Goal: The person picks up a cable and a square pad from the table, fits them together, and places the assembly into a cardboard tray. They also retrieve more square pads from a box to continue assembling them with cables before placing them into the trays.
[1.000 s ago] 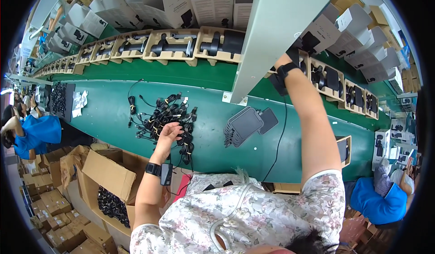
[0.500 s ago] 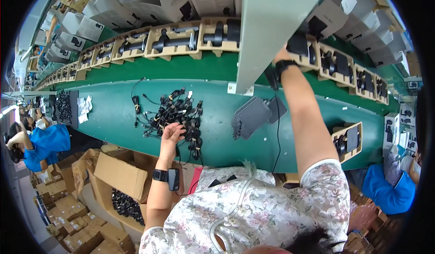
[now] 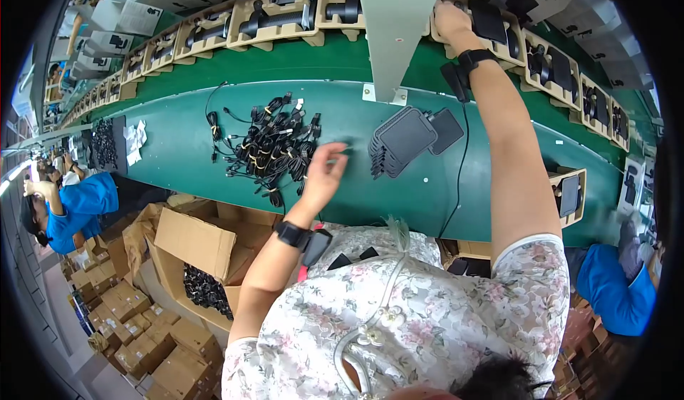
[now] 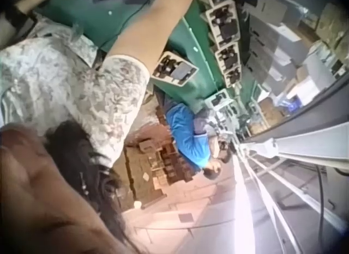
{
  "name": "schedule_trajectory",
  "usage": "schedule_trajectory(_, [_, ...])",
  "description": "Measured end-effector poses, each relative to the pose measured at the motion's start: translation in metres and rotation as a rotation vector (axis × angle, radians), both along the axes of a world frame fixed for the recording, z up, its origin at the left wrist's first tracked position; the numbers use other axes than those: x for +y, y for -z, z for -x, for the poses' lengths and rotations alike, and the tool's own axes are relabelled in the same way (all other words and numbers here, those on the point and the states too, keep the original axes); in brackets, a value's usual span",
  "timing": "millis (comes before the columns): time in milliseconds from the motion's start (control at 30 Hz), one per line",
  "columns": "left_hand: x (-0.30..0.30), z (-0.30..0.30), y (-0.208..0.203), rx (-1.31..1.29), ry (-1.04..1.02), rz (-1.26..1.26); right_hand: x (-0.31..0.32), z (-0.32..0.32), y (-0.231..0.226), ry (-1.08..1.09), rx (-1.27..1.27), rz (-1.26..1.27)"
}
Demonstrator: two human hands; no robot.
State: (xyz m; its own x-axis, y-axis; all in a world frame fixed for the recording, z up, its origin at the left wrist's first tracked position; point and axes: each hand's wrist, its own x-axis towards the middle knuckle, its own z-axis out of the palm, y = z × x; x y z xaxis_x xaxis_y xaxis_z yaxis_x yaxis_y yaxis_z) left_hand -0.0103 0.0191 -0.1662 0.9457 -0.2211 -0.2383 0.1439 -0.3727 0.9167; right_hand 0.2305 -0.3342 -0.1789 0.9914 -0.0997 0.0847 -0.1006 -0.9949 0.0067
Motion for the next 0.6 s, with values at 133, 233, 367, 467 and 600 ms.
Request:
schedule_trajectory(133, [-0.049, -0.009, -0.013, -0.306, 0.150, -0.288, 0.007, 0.049, -0.023, 0.007, -0.505, -0.113])
schedule_trajectory(233, [-0.068, -0.014, -0.019, -0.532, 0.188, -0.528, 0.032, 0.116, -0.045, 0.071, -0.365, -0.381])
schedule_trajectory(367, [-0.084, -0.021, -0.018, -0.532, 0.247, -0.693, 0.057, 0.207, -0.035, -0.162, -0.126, -0.496])
schedule_trajectory(467, [-0.086, -0.025, -0.010, -0.446, 0.288, -0.743, 0.070, 0.233, -0.015, -0.120, 0.052, -0.552])
schedule_trajectory(600, [-0.073, -0.024, -0.007, -0.450, 0.313, -0.806, 0.084, 0.248, -0.026, -0.043, 0.090, -0.656])
